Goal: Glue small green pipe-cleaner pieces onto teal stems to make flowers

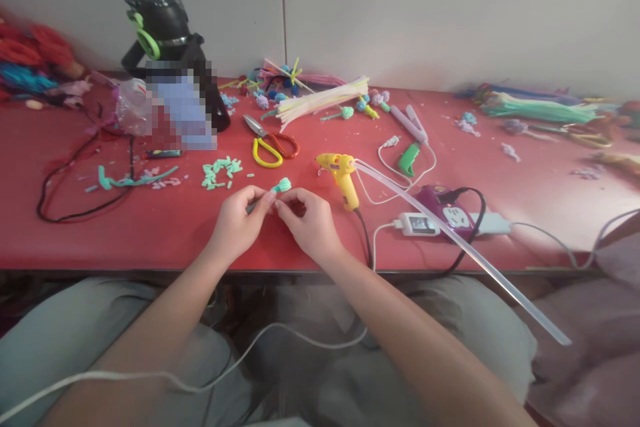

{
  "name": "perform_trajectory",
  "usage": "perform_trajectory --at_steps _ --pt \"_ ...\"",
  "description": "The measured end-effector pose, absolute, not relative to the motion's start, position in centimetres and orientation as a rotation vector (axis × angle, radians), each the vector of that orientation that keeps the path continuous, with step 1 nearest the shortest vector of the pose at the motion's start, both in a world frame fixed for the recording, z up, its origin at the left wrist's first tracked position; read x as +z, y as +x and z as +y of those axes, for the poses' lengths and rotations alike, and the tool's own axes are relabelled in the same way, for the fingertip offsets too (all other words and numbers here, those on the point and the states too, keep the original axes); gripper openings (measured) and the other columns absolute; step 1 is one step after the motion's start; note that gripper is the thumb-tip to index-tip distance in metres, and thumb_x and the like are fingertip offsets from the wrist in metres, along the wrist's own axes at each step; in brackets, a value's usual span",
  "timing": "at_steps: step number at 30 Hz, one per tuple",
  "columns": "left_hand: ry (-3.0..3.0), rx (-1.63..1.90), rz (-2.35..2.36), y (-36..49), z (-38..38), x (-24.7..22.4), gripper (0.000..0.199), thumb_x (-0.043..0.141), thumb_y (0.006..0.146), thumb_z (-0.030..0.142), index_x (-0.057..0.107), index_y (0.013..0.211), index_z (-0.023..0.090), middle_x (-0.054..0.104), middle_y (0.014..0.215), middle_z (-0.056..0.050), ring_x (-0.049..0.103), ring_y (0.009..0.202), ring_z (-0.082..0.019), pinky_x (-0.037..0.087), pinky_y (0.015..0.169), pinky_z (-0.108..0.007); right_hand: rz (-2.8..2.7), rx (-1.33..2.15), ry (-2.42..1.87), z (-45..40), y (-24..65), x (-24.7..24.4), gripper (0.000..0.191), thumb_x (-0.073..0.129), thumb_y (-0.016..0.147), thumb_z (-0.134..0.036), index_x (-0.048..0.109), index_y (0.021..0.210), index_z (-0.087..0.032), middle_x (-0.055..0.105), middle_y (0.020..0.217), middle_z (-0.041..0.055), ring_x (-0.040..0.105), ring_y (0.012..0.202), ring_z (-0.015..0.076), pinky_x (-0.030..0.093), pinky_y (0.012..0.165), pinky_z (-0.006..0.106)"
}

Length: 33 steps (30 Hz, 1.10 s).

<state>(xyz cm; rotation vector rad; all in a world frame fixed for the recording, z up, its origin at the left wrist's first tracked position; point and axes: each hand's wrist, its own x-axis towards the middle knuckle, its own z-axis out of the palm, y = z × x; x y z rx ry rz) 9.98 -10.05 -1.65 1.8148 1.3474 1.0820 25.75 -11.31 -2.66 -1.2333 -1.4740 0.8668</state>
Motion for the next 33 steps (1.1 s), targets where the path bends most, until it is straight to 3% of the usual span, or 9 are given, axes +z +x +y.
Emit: perform_trajectory --at_steps 17,23,27,33 --pt "1.791 1.05 1.286 10.0 -10.1 -1.3 0.036 0.059 0.097 0.047 0.061 0.072 0.021 0.069 0.07 -0.002 0.065 0.07 -0.018 0.05 0.071 -0.031 -1.502 0.794 -1.254 -11.4 25.8 -2.6 0.012 0.063 0.088 -0.029 0.065 0.078 -0.022 0.074 0.078 0.0044 0.066 0.068 0.0191 0.053 0.066 0.034" --pt "1.781 1.076 1.321 9.7 -9.9 -1.3 0.036 0.059 0.097 0.047 0.062 0.073 0.02 0.069 0.07 -0.002 0.064 0.068 -0.017 0.049 0.067 -0.029 -1.542 0.837 -1.229 -11.5 26.4 -2.2 0.014 0.068 0.089 -0.033 0.071 0.081 -0.021 0.076 0.081 0.0039 0.068 0.072 0.0184 0.053 0.067 0.032" --pt "1.886 1.09 1.315 9.1 -9.7 -1.4 0.026 0.061 0.097 0.037 0.067 0.079 0.019 0.071 0.074 -0.002 0.066 0.072 -0.016 0.048 0.069 -0.027 -1.574 0.781 -1.255 -11.2 28.1 -1.1 0.02 0.074 0.087 -0.038 0.07 0.081 -0.02 0.075 0.079 0.0038 0.067 0.072 0.0172 0.054 0.07 0.032" --pt "2.225 0.952 1.261 7.8 -9.4 -1.2 0.015 0.061 0.097 0.023 0.07 0.087 0.019 0.072 0.083 -0.003 0.066 0.077 -0.017 0.046 0.072 -0.027 -1.781 0.641 -1.181 -10.4 29.6 -0.8 0.012 0.065 0.094 -0.03 0.068 0.088 -0.02 0.071 0.085 0.0039 0.066 0.077 0.0169 0.054 0.072 0.032"
